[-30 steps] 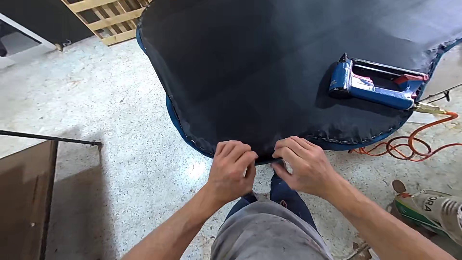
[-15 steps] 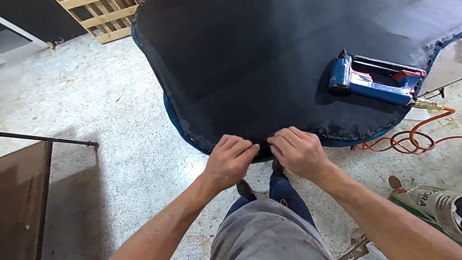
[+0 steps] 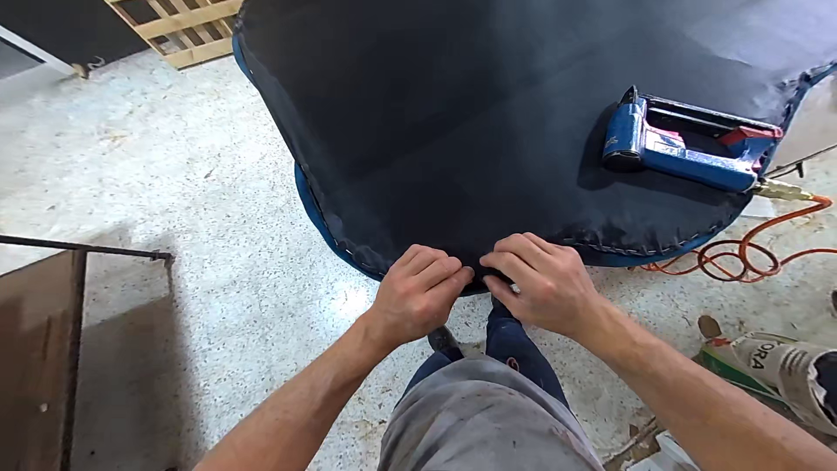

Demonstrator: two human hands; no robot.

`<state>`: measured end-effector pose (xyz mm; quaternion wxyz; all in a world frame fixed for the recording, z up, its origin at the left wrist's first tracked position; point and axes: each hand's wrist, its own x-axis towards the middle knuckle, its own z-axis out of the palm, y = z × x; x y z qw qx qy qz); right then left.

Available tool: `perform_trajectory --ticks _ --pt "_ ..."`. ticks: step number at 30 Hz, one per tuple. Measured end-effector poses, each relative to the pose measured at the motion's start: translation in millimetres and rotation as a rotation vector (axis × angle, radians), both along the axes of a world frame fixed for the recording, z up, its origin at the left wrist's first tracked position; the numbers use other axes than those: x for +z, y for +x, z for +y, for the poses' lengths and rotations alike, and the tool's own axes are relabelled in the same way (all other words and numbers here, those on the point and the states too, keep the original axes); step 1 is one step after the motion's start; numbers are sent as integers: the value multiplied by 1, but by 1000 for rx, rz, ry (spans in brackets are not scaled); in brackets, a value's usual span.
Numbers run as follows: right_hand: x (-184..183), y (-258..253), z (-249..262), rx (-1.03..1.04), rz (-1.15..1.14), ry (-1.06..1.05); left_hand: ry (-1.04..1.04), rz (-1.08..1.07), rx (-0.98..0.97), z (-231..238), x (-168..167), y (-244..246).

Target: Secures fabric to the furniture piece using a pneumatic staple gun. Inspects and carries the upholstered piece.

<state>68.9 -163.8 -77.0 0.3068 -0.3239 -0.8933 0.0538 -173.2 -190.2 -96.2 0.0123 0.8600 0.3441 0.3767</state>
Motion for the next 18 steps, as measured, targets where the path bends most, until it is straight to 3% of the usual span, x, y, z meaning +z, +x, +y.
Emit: perform_trajectory --ticks 4,9,16,18 --pt "-13 -5 -6 10 47 130 -18 11 -42 1 0 -4" --pt "-1 2 -6 -8 -21 -2 -81 -25 -57 4 1 -3" --pt "-5 -13 17 -16 -81 148 -136 -89 -14 8 4 1" --pt "0 -10 15 -29 -86 67 -143 -84 -10 7 5 1"
